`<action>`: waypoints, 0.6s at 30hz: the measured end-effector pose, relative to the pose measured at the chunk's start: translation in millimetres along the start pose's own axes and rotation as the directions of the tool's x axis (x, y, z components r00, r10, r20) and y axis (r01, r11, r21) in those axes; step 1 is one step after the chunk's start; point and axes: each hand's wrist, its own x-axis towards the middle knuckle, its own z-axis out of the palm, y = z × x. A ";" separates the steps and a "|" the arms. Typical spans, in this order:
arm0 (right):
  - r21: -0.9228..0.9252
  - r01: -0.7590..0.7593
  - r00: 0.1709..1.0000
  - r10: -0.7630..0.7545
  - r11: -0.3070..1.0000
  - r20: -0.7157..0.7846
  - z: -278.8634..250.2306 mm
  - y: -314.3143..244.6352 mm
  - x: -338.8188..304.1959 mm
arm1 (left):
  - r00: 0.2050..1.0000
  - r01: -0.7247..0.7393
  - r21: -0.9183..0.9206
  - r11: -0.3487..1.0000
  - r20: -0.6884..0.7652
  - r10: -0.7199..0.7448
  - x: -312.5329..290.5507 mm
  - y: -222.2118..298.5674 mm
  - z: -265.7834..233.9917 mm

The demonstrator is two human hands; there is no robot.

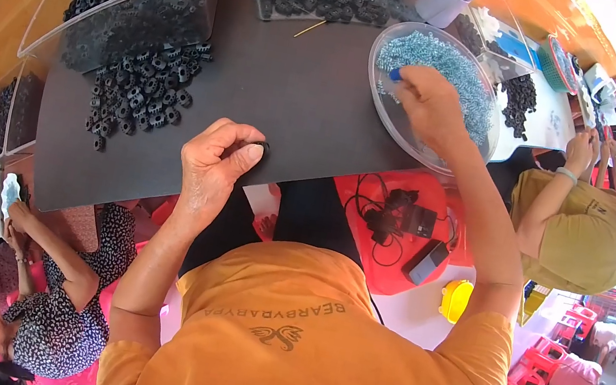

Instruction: The person assembles small plastic components by inserting springs into them by hand, then scoops more plastic pieces from a container and places them on the table.

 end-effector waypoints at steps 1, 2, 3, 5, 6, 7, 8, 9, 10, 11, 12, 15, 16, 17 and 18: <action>0.163 -0.153 0.987 0.159 0.975 -0.021 -2.3 -2.1 0.0 | 1.000 -0.007 -0.003 1.000 -0.002 0.007 -0.2 -0.3 -0.6; 0.163 -0.153 0.987 0.159 0.975 -0.020 -1.5 1.3 -0.1 | 1.000 -0.015 -0.007 1.000 -0.004 0.015 -0.3 -0.7 -1.1; 0.124 -0.108 0.991 0.116 0.986 -0.061 -1.7 6.9 -1.0 | 1.000 -0.015 -0.009 1.000 -0.001 0.015 -0.3 -1.1 -1.0; 0.080 -0.066 0.992 0.074 0.995 -0.101 -3.6 9.1 -3.3 | 1.000 -0.016 -0.013 1.000 0.001 0.016 -0.6 -2.6 -1.6; 0.055 -0.060 0.997 0.063 0.997 -0.045 -5.0 5.6 -4.2 | 1.000 -0.016 -0.013 1.000 0.002 0.016 -0.9 -2.2 -2.0; 0.031 -0.052 0.999 0.052 0.998 0.012 -5.4 2.9 -5.2 | 1.000 0.011 -0.013 1.000 0.016 -0.011 -1.2 -1.3 -2.6; 0.031 -0.052 0.999 0.052 0.998 0.012 -4.8 1.5 -6.3 | 0.999 0.039 -0.012 0.999 0.029 -0.038 -1.5 -0.8 -2.8; -0.058 -0.019 0.999 0.021 0.998 0.043 -4.4 0.0 -6.9 | 0.999 0.038 -0.012 0.999 0.029 -0.038 -1.6 -0.8 -2.7; -0.146 0.018 0.997 -0.007 0.989 0.076 -3.7 -1.0 -6.9 | 0.999 0.031 -0.007 0.999 0.027 -0.031 -1.7 -1.0 -2.6; -0.145 0.019 0.997 -0.008 0.989 0.076 -3.0 -2.0 -6.0 | 0.999 0.024 -0.002 1.000 0.025 -0.024 -1.7 -1.3 -2.5; -0.178 0.052 0.996 -0.038 0.983 0.083 -2.2 -3.6 -5.6 | 0.999 0.024 -0.001 1.000 0.024 -0.024 -1.8 -1.7 -2.0; -0.258 0.129 0.990 -0.109 0.958 0.089 2.8 -2.5 -3.6 | 1.000 -0.022 -0.018 1.000 -0.008 0.022 -1.6 -2.1 0.2; -0.307 0.170 0.985 -0.149 0.936 0.090 5.2 -1.0 -3.2 | 1.000 -0.022 -0.021 1.000 -0.009 0.022 -1.9 -1.9 0.3; -0.306 0.172 0.984 -0.151 0.936 0.090 6.7 0.2 -3.8 | 1.000 -0.021 -0.024 0.999 -0.011 0.021 -2.2 -1.6 0.4; -0.300 0.169 0.986 -0.158 0.939 0.063 8.4 1.6 -4.1 | 1.000 -0.021 -0.022 1.000 -0.015 0.021 -2.3 -1.7 0.1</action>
